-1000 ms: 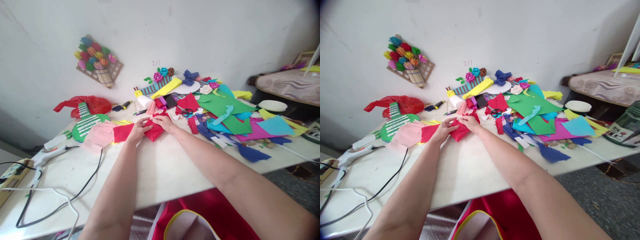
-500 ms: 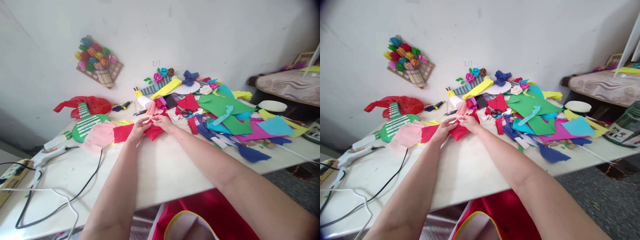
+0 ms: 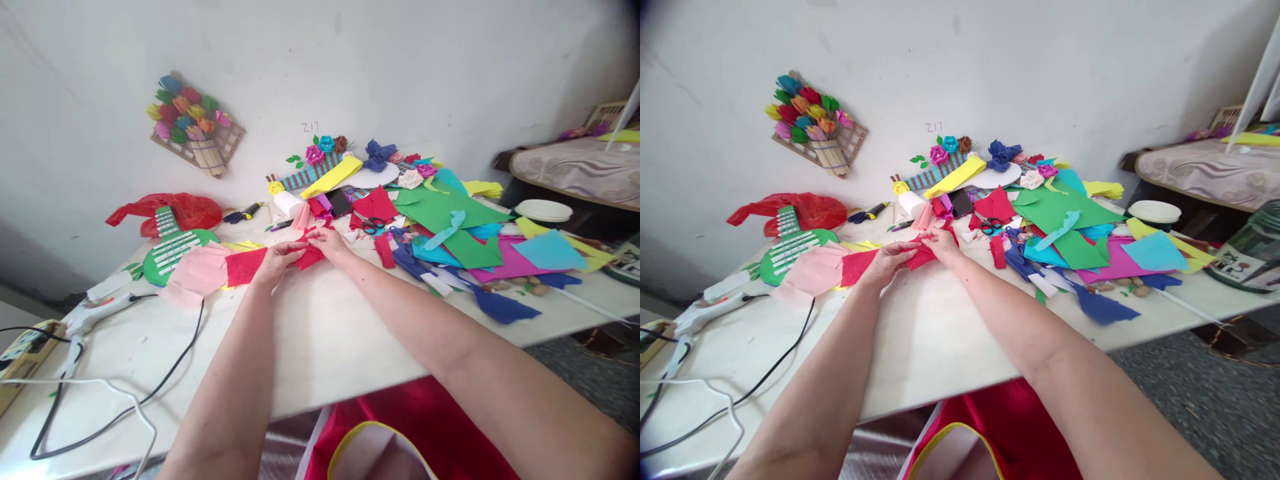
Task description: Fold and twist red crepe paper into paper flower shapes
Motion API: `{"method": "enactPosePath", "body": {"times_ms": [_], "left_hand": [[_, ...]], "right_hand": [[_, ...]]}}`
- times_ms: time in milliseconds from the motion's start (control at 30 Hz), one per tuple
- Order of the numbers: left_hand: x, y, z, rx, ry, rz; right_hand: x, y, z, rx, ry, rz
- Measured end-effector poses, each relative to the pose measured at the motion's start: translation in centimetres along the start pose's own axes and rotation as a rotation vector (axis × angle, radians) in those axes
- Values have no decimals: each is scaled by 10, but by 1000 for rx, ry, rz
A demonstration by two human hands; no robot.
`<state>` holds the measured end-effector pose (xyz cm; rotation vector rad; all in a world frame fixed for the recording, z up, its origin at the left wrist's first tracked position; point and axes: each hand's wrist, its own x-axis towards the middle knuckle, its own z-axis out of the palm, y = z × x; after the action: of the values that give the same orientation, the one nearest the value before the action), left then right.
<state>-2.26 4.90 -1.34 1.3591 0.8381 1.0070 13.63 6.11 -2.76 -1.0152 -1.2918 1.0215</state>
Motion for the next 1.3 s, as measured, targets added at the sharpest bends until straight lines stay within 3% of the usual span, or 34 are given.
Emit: {"method": "enactPosePath", "body": {"times_ms": [167, 300, 467, 600, 1067, 1300], "left_hand": [[4, -4, -4, -21, 54, -18], [5, -2, -5, -48, 103, -21], [1, 2, 0, -19, 75, -33], [2, -1, -1, -2, 81, -20], [13, -12, -15, 221, 241, 99], [13, -12, -18, 118, 152, 112]], "right_hand": [[-5, -7, 1, 43, -72, -9], [-8, -10, 1, 90, -174, 105], [-6, -7, -1, 177, -172, 109], [-3, -4, -4, 237, -281, 140], [-6, -9, -4, 78, -395, 141], [-8, -9, -3, -4, -366, 91]]}}
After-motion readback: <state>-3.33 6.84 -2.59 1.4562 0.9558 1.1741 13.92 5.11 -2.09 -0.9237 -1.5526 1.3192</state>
